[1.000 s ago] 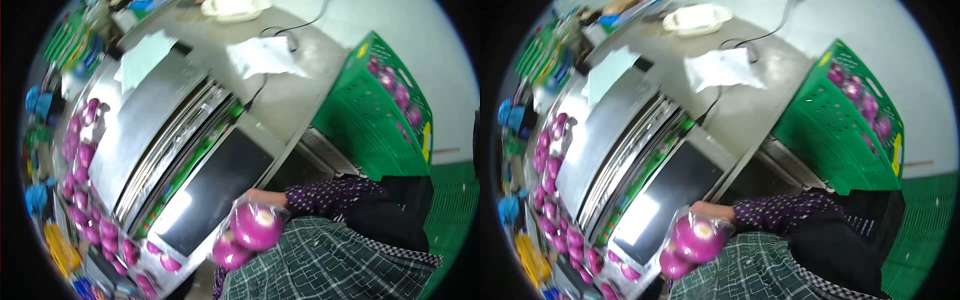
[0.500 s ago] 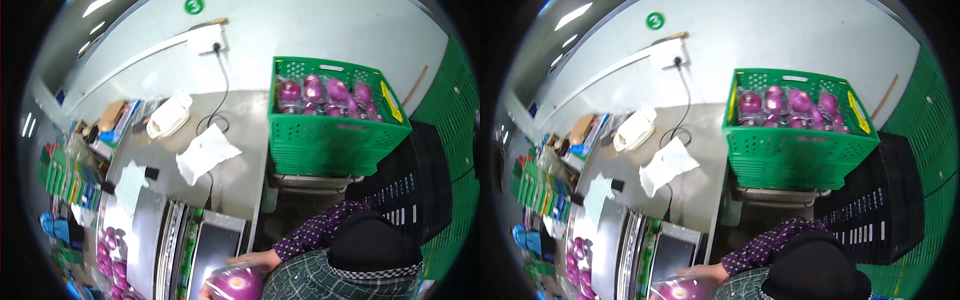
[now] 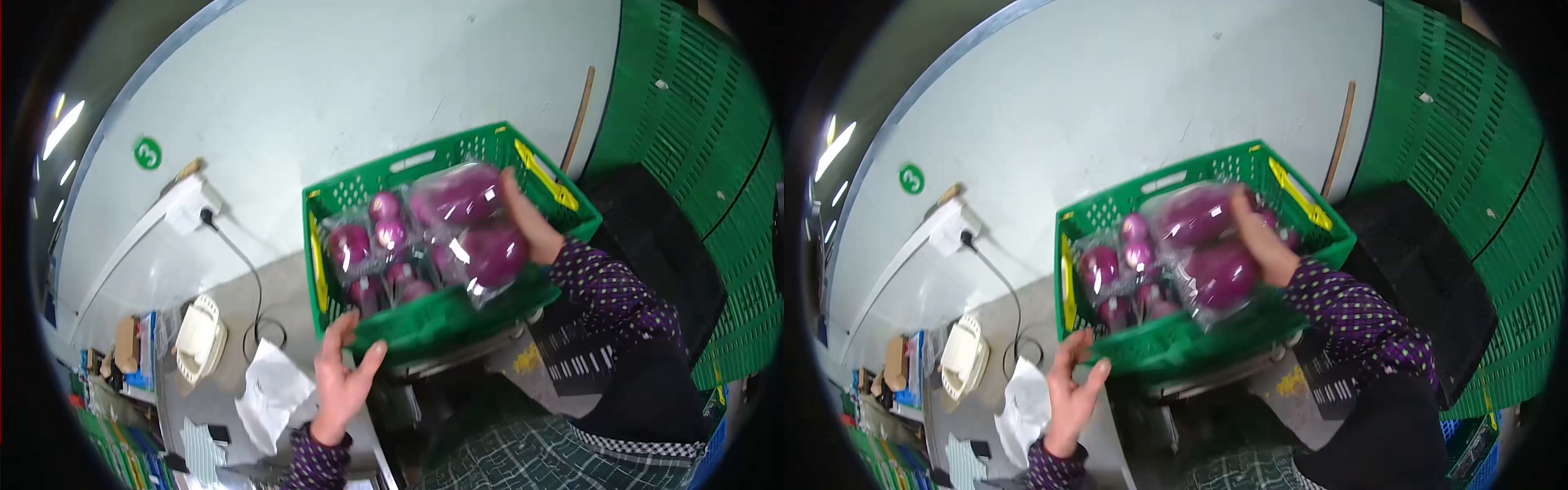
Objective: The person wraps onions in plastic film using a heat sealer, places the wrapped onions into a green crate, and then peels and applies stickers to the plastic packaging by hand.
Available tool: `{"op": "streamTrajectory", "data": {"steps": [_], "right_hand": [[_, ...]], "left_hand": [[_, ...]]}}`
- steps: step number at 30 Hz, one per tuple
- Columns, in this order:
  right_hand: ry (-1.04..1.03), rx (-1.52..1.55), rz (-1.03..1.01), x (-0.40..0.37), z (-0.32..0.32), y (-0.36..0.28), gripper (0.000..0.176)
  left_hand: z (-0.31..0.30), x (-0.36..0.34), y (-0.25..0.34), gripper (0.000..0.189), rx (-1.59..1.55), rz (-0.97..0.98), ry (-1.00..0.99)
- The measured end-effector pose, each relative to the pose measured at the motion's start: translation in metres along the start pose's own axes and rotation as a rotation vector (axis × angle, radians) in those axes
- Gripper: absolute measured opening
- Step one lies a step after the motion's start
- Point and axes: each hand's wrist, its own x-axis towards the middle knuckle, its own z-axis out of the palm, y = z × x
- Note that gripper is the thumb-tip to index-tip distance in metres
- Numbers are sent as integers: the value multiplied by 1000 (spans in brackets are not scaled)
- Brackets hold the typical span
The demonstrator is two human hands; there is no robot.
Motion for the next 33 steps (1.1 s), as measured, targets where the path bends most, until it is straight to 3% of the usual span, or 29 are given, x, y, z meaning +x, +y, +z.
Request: {"op": "streamTrajectory", "data": {"steps": [2, 3, 7, 8, 11, 13, 14, 15, 16, 17, 20, 21, 23, 25, 27, 31, 33], "right_hand": [[36, 73, -158, 36, -44, -28, 73], [44, 92, -160, 69, -87, -24, 75], [130, 387, -173, 121, -150, -14, 81], [167, 524, -186, 133, -165, -8, 83], [227, 428, -211, 120, -165, -23, 87], [231, 443, -157, 125, -180, -24, 85], [254, 412, -176, 122, -171, -29, 84], [275, 384, -197, 120, -164, -31, 82], [285, 357, -184, 120, -162, -30, 79], [292, 346, -167, 121, -162, -27, 79], [521, -123, -192, 122, -156, -25, 81], [515, -125, -191, 125, -158, -24, 81], [610, -613, -146, 145, -176, -17, 85], [637, -719, -151, 163, -180, -17, 80], [708, -1135, -221, 177, -174, -28, 83], [680, -1321, -113, 196, -169, -30, 93], [667, -1341, -152, 208, -181, -9, 91]], "left_hand": [[26, 80, 9, 53, 210, 198, -86], [47, 116, 7, 54, 301, 292, -123], [168, 229, -11, 62, 444, 642, -153], [202, 248, -15, 62, 457, 673, -173], [295, 289, -23, 63, 470, 690, -328], [349, 308, -33, 63, 759, 761, -317], [365, 315, -40, 63, 735, 738, -325], [376, 319, -44, 64, 870, 544, -428], [383, 318, -50, 64, 1001, 345, -534], [377, 314, -50, 64, 987, 332, -544], [329, 305, -40, 70, 734, 120, -409], [321, 300, -44, 70, 735, 115, -404], [306, 294, -54, 74, 671, 176, -336], [310, 283, -46, 76, 724, 232, -272], [316, 284, -43, 78, 841, 255, -246], [309, 291, -47, 78, 795, 232, -303], [311, 288, -49, 77, 816, 232, -293]]}}
